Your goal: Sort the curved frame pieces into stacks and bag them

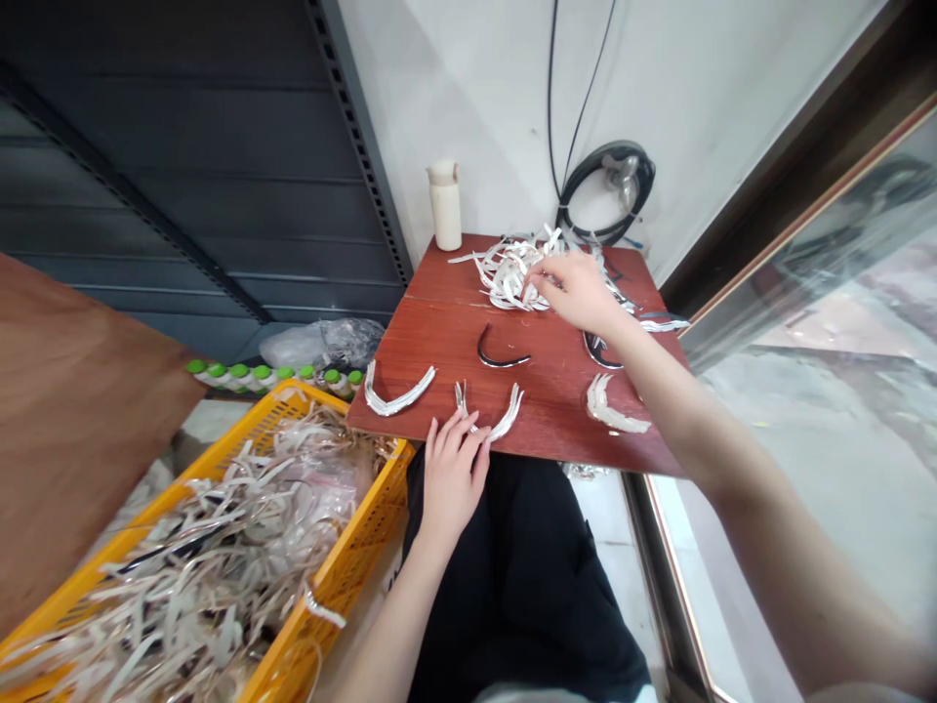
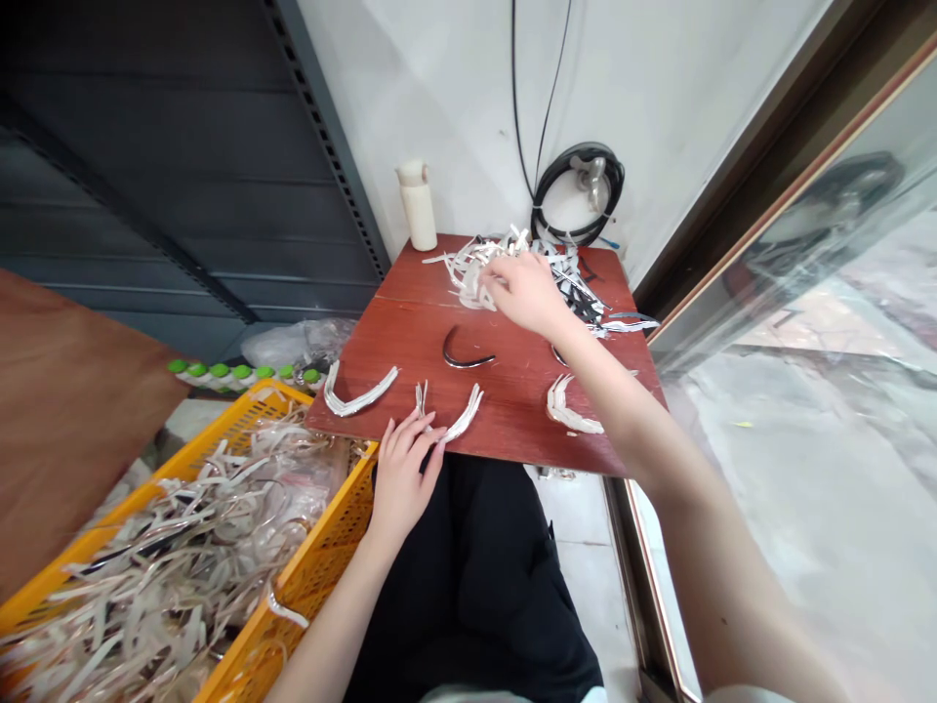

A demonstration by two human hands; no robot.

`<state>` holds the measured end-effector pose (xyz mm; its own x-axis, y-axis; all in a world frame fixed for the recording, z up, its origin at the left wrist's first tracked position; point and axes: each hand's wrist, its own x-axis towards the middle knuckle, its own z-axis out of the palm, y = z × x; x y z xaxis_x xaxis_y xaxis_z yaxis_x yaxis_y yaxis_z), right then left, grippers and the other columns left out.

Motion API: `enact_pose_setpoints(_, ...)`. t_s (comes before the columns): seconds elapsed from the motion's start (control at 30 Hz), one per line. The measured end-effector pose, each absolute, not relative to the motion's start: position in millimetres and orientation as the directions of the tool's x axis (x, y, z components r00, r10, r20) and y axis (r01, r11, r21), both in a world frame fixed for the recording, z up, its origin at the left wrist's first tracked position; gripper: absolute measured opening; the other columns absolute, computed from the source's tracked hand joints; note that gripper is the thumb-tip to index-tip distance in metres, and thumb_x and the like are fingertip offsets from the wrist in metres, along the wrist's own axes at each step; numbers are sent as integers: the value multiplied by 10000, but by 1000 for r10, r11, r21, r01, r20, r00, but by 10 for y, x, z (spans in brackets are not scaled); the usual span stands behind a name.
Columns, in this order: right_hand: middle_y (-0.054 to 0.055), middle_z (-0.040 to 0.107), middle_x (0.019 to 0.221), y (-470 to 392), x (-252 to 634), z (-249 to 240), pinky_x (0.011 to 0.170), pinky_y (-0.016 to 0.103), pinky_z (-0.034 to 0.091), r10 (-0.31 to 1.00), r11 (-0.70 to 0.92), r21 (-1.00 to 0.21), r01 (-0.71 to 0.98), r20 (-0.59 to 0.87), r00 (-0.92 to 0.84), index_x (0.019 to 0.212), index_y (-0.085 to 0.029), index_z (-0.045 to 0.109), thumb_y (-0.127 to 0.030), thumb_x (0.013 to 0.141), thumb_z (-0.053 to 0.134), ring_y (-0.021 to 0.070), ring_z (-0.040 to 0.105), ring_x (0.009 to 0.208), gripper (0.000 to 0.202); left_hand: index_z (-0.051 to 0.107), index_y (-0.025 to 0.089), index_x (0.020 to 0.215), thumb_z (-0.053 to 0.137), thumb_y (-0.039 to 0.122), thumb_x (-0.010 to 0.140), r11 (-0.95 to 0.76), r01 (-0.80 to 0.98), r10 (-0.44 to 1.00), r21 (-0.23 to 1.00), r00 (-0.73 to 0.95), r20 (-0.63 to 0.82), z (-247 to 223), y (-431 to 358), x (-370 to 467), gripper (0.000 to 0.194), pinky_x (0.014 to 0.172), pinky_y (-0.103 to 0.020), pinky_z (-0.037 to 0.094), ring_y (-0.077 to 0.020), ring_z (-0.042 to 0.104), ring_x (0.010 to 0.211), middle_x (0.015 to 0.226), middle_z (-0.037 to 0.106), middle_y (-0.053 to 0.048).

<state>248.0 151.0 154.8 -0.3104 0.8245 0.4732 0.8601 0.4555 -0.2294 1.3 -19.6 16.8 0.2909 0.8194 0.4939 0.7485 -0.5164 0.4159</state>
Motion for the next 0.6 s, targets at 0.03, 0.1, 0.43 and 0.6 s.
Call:
enact_pose_setpoints(0.03,74,696,877,1428,2407,1603,931,443,337,816,479,-193,857,458,-353,920,-183,722,-223,899,444,274,556,923,282,634,231,1121,535,198,942,-515,749,820,417,289,495,171,-196,13,207,1173,-554,296,-253,531,1285,1265,647,-73)
enact_pose_setpoints(0.1,72,671,837,1249,2213,1665,968,481,289,785,561,-93,822,375,-493,825,-182,721,-195,856,470,278,523,934,253,635,233,1104,540,211,943,-510,750,823,421,284,491,178,-196,14,188,1176,-557,287,-252,532,1284,1256,646,-72)
enact_pose_setpoints(0.43,91,644,1092,909,1418,1090,1122,558,150,417,891,-210,402,33,-908,875,-180,703,-191,802,624,283,492,1112,108,596,214,1092,561,235,937,-480,747,834,461,224,505,140,-209,-47,160,1151,-543,347,-261,526,1282,1229,622,-94)
enact_pose_setpoints(0.6,89,624,1110,1018,1565,1034,940,367,387,642,748,-404,527,239,-729,973,-172,664,-203,842,634,223,556,1018,139,606,229,1118,540,219,945,-493,705,840,510,233,490,95,-214,-118,185,1101,-480,439,-271,483,1340,1293,576,-100)
